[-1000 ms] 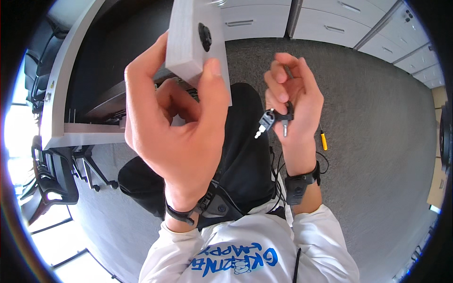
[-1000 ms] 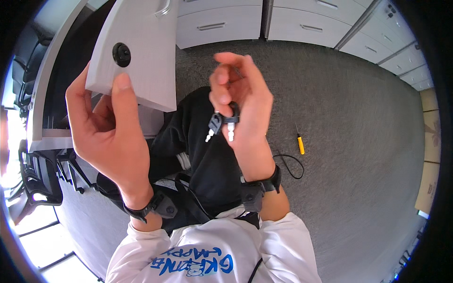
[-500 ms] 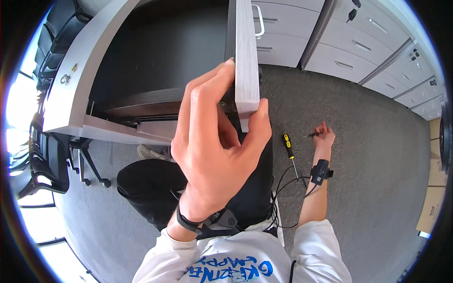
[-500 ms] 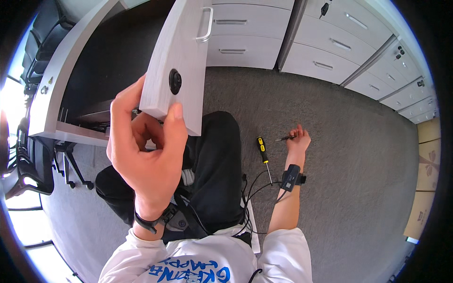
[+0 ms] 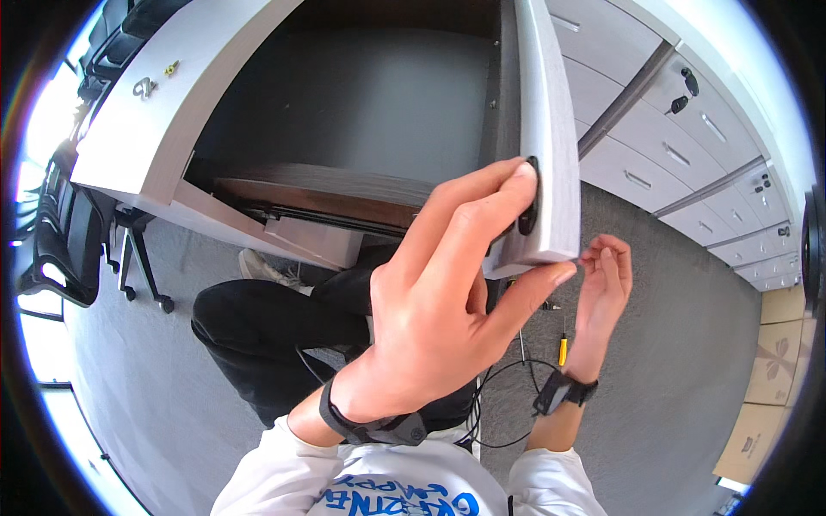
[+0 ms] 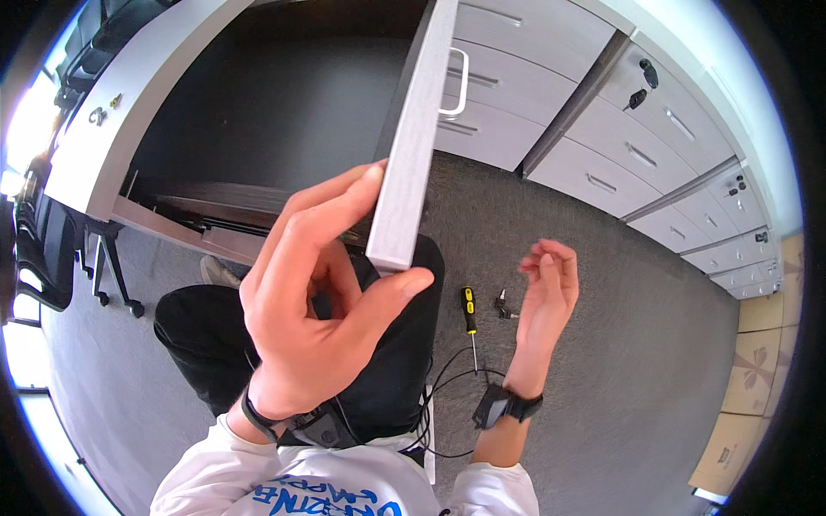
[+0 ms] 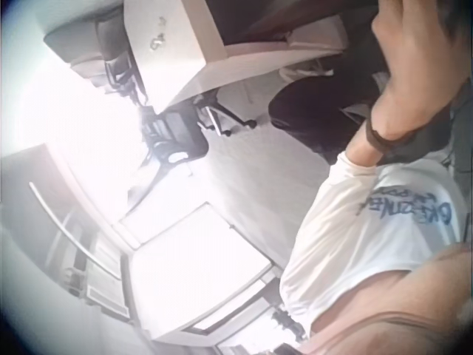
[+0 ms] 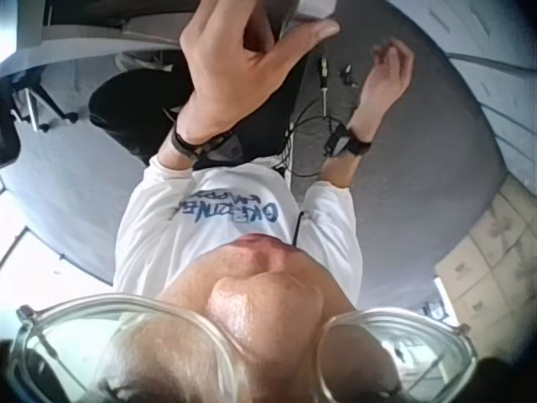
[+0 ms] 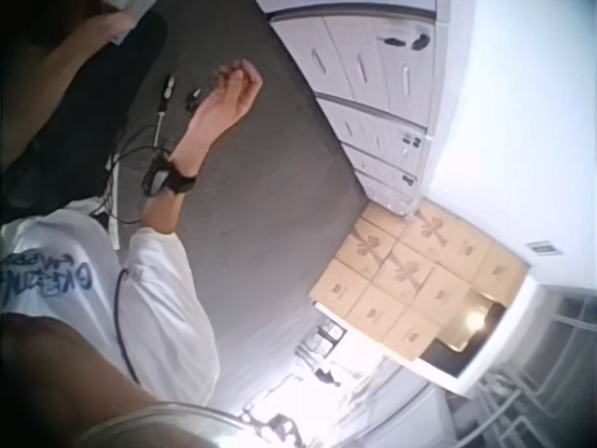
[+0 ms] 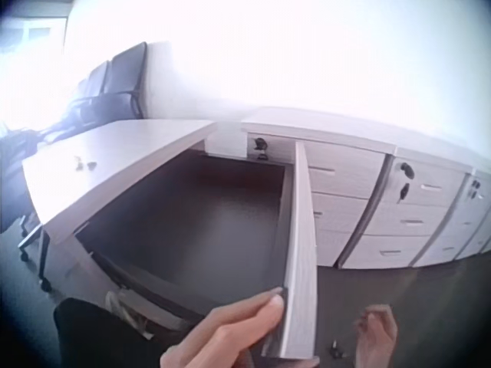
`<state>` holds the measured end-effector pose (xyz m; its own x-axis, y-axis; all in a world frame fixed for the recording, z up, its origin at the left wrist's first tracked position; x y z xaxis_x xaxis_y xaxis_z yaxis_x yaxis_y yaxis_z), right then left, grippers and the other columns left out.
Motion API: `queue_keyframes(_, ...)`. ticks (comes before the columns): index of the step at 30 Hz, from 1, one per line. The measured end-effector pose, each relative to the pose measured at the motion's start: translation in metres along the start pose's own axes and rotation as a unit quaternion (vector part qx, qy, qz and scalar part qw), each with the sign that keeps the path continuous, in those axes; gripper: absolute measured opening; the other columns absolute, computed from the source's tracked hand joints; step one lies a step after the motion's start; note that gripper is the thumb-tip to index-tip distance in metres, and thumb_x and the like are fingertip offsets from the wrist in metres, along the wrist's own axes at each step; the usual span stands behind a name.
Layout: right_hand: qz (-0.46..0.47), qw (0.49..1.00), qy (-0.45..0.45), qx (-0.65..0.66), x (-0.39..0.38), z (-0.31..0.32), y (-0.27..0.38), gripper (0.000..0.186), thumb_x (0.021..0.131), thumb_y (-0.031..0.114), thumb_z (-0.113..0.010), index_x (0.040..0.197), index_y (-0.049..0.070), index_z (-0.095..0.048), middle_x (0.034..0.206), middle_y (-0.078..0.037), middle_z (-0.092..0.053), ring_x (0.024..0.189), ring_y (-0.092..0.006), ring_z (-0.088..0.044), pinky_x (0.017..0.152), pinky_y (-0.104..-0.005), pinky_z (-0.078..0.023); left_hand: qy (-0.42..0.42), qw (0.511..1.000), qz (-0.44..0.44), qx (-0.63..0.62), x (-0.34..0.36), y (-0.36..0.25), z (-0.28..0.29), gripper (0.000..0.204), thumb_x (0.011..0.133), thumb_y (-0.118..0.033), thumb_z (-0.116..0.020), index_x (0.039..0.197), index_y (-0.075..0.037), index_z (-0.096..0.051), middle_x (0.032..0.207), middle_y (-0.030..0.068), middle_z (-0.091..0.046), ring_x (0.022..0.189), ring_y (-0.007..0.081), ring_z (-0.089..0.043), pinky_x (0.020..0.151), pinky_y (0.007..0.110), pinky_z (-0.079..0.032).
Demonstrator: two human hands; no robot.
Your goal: The person installs a black lock plate onto a white drawer front by hand, then uses a screwdriver to tighten two screws. The drawer is held open during the process.
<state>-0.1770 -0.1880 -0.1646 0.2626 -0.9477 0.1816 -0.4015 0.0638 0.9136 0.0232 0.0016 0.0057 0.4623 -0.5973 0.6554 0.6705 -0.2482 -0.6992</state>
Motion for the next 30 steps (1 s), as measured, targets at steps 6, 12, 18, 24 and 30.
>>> queue_keyframes(6, 0.137, 0.973, 0.17, -0.073, -0.032, -0.137, 0.099, 0.061, 0.093, 0.032, -0.071, 0.138, -0.004, -0.053, 0.128, -0.014, -0.058, 0.105, -0.021, -0.061, 0.089, -0.0337, -0.05, 0.068, 0.983, 0.109, -0.128, 0.009, -0.001, 0.012, 0.034, 0.094, 0.002, -0.065, 0.128, 0.004, -0.066, 0.121, 0.0143, -0.07, 0.061, -0.0002, -0.051, 0.051, 0.017, -0.035)
queue_keyframes(12, 0.183, 0.962, 0.177, -0.099, -0.035, -0.164, 0.113, 0.09, 0.082, 0.042, -0.08, 0.15, -0.004, -0.044, 0.137, -0.013, -0.05, 0.113, -0.0222, -0.057, 0.096, -0.0357, -0.048, 0.067, 0.986, 0.104, -0.109, 0.019, 0.002, 0.012, 0.034, 0.088, 0.012, -0.067, 0.119, -0.001, -0.07, 0.1, 0.0035, -0.069, 0.058, -0.0001, -0.047, 0.049, 0.019, -0.033)
queue_keyframes(18, 0.215, 0.933, 0.213, -0.193, -0.027, -0.174, 0.123, 0.078, 0.077, 0.014, -0.076, 0.148, -0.002, -0.048, 0.13, -0.011, -0.046, 0.117, -0.0231, -0.057, 0.101, -0.0366, -0.048, 0.053, 0.978, 0.141, -0.148, 0.02, 0.002, 0.01, 0.033, 0.086, 0.012, -0.068, 0.117, -0.001, -0.071, 0.095, 0.0032, -0.067, 0.056, 0.0004, -0.045, 0.049, 0.019, -0.032)
queue_keyframes(24, 0.219, 0.927, 0.191, -0.237, -0.028, -0.179, 0.125, 0.079, 0.072, 0.014, -0.069, 0.146, -0.003, -0.048, 0.126, -0.012, -0.047, 0.119, -0.0236, -0.055, 0.101, -0.0366, -0.047, 0.019, 0.972, 0.145, -0.183, 0.016, 0.007, 0.005, 0.043, 0.086, 0.011, -0.069, 0.126, -0.003, -0.066, 0.105, 0.0073, -0.073, 0.053, -0.0017, -0.044, 0.047, 0.018, -0.032)
queue_keyframes(30, 0.242, 0.936, 0.137, -0.218, -0.027, -0.179, 0.112, 0.086, 0.071, 0.03, -0.072, 0.146, -0.004, -0.047, 0.129, -0.014, -0.051, 0.121, -0.026, -0.054, 0.104, -0.0388, -0.042, 0.022, 0.961, 0.17, -0.215, 0.01, 0.012, 0.004, 0.055, 0.085, 0.008, -0.072, 0.137, -0.004, -0.059, 0.115, 0.0112, -0.076, 0.05, -0.0024, -0.045, 0.046, 0.017, -0.033)
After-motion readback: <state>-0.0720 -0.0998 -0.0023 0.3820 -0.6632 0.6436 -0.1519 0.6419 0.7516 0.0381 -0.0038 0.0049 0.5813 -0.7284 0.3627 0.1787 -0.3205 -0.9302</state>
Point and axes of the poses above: each hand's wrist, its own x-axis towards the middle knuckle, its own z-axis out of the back of the hand, y = z × x, the point moved 2 cm from there along x, towards the middle knuckle
